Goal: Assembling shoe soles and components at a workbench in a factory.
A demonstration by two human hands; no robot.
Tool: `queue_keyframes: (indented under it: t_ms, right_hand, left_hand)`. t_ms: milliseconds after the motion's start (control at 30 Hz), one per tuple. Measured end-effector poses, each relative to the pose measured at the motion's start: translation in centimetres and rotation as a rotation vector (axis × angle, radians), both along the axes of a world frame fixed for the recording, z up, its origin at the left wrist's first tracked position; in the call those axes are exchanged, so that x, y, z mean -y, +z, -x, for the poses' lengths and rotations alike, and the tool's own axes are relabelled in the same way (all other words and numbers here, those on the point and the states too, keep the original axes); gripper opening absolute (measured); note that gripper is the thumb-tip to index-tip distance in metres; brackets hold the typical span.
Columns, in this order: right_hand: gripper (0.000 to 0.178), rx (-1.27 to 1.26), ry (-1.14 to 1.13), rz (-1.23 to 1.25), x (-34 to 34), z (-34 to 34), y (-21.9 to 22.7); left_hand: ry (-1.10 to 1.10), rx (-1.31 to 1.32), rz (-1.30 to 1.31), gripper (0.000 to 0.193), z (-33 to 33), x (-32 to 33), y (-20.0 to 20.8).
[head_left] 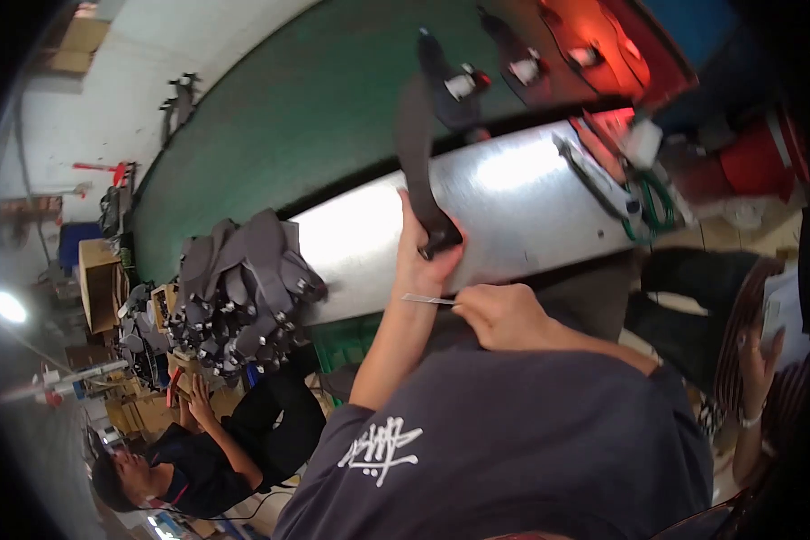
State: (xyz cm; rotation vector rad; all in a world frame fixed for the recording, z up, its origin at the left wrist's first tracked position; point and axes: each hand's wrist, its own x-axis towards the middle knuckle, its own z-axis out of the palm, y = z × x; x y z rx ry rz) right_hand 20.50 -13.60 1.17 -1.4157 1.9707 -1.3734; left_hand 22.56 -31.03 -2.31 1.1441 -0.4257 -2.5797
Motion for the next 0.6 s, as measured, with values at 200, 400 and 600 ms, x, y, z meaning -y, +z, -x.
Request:
queue_keyframes:
  t_ms: [200,400,600]
  right_hand:
    - [0.019,0.616,-0.224,-0.013,-0.5,5.0,-0.6]
    - [0.026,0.585,-0.225,0.068,0.7,9.6,-2.5]
    - [0.027,0.625,-0.260,0.040,0.9,11.0,-3.5]
  left_hand:
    - [0.024,-0.091,0.322,0.036,-2.9,3.5,1.9]
    - [0.394,0.225,0.761,0.014,-10.8,7.8,13.2]
    - [0.666,0.453,1.235,0.011,-24.3,16.5,18.0]
